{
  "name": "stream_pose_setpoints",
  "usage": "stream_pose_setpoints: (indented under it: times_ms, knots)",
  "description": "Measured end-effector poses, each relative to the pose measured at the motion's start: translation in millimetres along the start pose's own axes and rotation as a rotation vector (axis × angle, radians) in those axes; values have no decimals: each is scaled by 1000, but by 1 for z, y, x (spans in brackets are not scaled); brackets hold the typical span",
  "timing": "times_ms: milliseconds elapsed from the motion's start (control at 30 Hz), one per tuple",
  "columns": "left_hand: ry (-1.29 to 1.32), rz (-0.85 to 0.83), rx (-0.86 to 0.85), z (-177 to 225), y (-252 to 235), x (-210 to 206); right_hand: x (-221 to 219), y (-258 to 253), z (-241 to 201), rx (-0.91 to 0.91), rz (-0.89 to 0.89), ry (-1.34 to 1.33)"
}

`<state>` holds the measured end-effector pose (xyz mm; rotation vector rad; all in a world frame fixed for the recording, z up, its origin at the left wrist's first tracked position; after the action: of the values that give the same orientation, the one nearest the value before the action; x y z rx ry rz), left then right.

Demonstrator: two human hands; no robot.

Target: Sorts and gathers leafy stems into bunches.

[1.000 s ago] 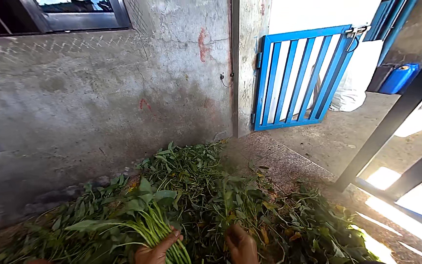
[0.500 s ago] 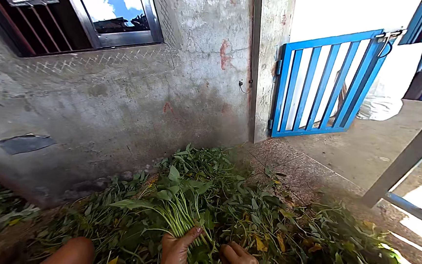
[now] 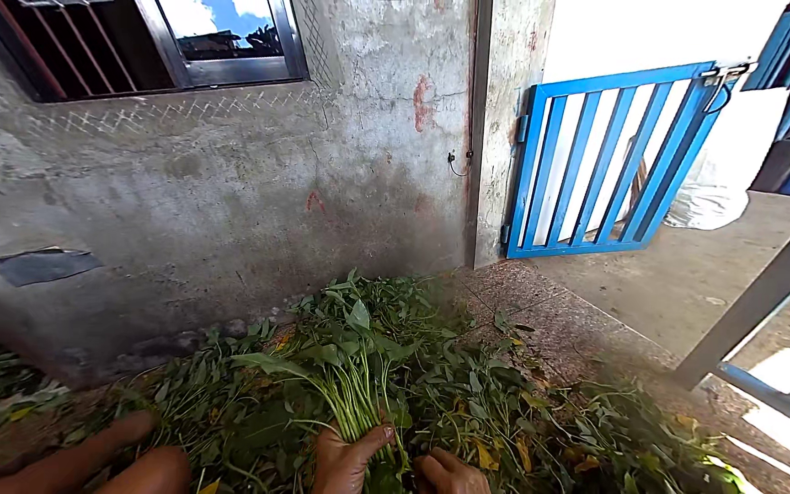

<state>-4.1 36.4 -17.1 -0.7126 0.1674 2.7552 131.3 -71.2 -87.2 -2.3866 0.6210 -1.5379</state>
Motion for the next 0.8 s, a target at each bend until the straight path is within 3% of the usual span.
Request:
stream_pose_setpoints:
  times_ms: [267,500,600,700,800]
  knots:
    - [-5,5,14,-2,4,-10,7,-4,6,-46,-15,-25]
    - [-20,19,26,-9,7,-13,10,-17,-21,-200,65,-816]
    - [-44,38,30,-12,8,-14,11,-23,-32,-273,148,-893]
    - [-36,57,45,-11,6,-12,3,-26,-41,-310,342,-919]
    - [-14,57,46,-13,7,-12,-7,-30,-44,-304,479,-778]
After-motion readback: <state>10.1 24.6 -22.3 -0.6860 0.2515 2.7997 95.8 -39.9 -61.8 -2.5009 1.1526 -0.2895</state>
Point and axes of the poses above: each hand's wrist, its own y-axis away from the middle knuckle, its own x-axis out of the back of the hand, z = x × y, the point moved 1 cm from there along -y, towards the middle knuckle, and after that the axes turned 12 degrees about y, right-handed, at the moved point
